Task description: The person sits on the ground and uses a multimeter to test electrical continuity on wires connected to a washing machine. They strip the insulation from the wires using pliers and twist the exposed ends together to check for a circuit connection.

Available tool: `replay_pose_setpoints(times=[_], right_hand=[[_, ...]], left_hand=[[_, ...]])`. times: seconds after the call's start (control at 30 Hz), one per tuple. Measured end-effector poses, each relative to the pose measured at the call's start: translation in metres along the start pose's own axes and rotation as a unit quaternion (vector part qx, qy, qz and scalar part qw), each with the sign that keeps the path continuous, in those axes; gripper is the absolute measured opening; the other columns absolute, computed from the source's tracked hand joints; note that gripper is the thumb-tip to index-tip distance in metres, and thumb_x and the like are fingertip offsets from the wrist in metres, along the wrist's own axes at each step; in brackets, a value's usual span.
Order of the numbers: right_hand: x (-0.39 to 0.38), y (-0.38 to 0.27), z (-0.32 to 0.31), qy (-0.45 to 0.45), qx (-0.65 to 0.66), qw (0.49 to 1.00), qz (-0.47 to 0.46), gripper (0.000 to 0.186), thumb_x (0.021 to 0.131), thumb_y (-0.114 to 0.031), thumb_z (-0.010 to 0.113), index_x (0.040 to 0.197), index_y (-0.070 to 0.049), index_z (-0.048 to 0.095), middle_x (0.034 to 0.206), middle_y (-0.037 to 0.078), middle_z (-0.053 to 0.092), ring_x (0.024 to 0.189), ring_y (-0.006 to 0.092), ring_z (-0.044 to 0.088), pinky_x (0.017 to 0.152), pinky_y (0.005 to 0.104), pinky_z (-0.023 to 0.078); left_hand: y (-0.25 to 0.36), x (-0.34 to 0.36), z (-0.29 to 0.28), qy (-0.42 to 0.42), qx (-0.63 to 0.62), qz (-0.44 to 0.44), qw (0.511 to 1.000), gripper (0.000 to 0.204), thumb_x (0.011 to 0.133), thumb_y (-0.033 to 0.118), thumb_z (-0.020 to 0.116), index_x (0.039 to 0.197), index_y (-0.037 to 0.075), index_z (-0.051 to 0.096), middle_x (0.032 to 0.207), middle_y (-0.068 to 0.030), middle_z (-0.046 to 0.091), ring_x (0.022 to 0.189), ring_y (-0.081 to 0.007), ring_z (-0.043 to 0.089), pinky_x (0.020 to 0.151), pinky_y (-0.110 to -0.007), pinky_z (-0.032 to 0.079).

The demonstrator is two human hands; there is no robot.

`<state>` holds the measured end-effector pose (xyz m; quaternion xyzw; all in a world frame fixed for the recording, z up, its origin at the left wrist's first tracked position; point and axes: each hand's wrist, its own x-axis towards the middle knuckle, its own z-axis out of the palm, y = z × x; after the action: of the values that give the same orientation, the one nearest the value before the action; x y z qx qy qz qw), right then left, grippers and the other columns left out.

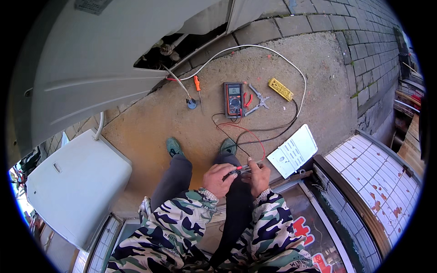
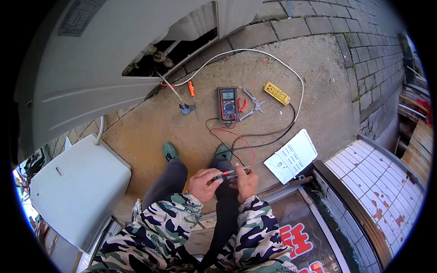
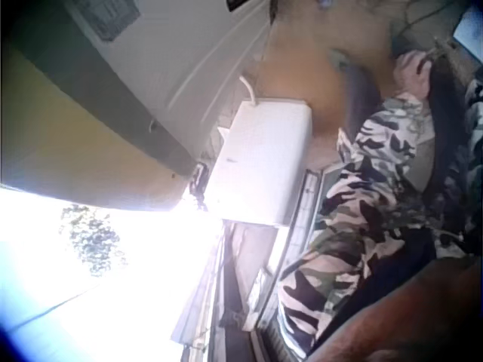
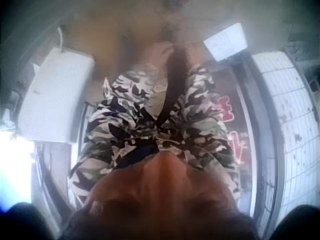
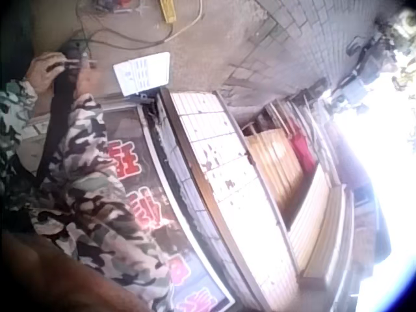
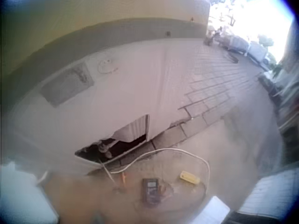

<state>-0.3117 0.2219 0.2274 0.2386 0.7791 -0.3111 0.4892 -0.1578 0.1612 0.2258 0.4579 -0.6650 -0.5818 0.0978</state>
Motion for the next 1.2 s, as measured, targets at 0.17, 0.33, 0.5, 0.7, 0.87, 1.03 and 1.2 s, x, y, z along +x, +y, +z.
replay_pose_setpoints(times=[0.17,0.33,0.5,0.7,0.87,1.03,1.2], right_hand=[[0.145,0.002,-0.015,0.005,0.107,0.99,-0.095,0.021,0.089,-0.012,0.069,0.093,-0.002,0.051,0.071,0.008,0.057,0.055,0.0198,0.06,0.044,0.0331,0.05],[0.275,-0.007,-0.065,0.112,-0.295,0.884,-0.346,0.019,0.083,-0.012,0.066,0.091,0.001,0.054,0.073,0.018,0.061,0.063,0.0343,0.062,0.055,0.0448,0.05],[0.393,0.013,-0.155,0.172,-0.639,0.674,-0.329,0.017,0.077,-0.011,0.062,0.093,-0.004,0.062,0.086,0.023,0.068,0.085,0.0442,0.065,0.076,0.0537,0.052],[0.403,-0.077,-0.113,0.083,-0.71,0.608,-0.346,0.026,0.075,-0.022,0.07,0.092,-0.002,0.071,0.091,0.022,0.071,0.089,0.0406,0.069,0.08,0.0487,0.055],[0.366,-0.117,0.007,0.084,-0.547,0.618,-0.559,0.024,0.083,-0.022,0.066,0.094,0.0,0.067,0.089,0.022,0.069,0.088,0.0406,0.068,0.077,0.0482,0.053],[0.431,-0.084,0.019,0.173,-0.551,0.601,-0.552,0.033,0.081,-0.019,0.067,0.109,-0.002,0.059,0.097,0.022,0.067,0.093,0.0411,0.067,0.082,0.0506,0.054],[0.463,-0.056,0.092,0.231,-0.553,0.563,-0.569,0.024,0.081,-0.019,0.065,0.1,-0.005,0.061,0.1,0.019,0.068,0.098,0.0373,0.065,0.085,0.0485,0.048]], left_hand=[[-0.045,0.075,0.064,-0.102,0.008,0.06,0.993,0.039,0.078,0.017,0.081,0.114,0.007,0.07,0.103,-0.0109,0.07,0.09,-0.03,0.066,0.081,-0.04,0.054],[-0.1,0.124,0.1,-0.168,-0.042,0.098,0.98,0.041,0.08,0.026,0.081,0.113,0.006,0.068,0.1,-0.0131,0.067,0.093,-0.0329,0.063,0.081,-0.04,0.053],[-0.152,0.147,0.123,-0.172,-0.021,0.18,0.968,0.038,0.081,0.033,0.081,0.105,0.007,0.068,0.095,-0.0094,0.065,0.096,-0.0299,0.063,0.08,-0.04,0.053],[-0.19,0.205,0.161,-0.161,0.009,0.306,0.938,0.035,0.086,0.036,0.075,0.104,0.006,0.068,0.089,-0.0092,0.067,0.089,-0.0294,0.064,0.078,-0.041,0.053],[-0.189,0.206,0.161,-0.185,0.168,0.284,0.926,0.036,0.089,0.036,0.07,0.11,0.007,0.066,0.087,-0.0115,0.068,0.09,-0.0334,0.064,0.08,-0.046,0.051],[-0.207,0.187,0.13,-0.156,0.131,0.256,0.945,0.043,0.093,0.034,0.066,0.126,0.006,0.062,0.105,-0.0177,0.068,0.097,-0.0385,0.065,0.086,-0.047,0.051],[-0.231,0.193,0.071,-0.081,0.174,0.162,0.968,0.052,0.092,0.034,0.068,0.132,0.003,0.057,0.116,-0.022,0.067,0.107,-0.0397,0.064,0.092,-0.046,0.051]])
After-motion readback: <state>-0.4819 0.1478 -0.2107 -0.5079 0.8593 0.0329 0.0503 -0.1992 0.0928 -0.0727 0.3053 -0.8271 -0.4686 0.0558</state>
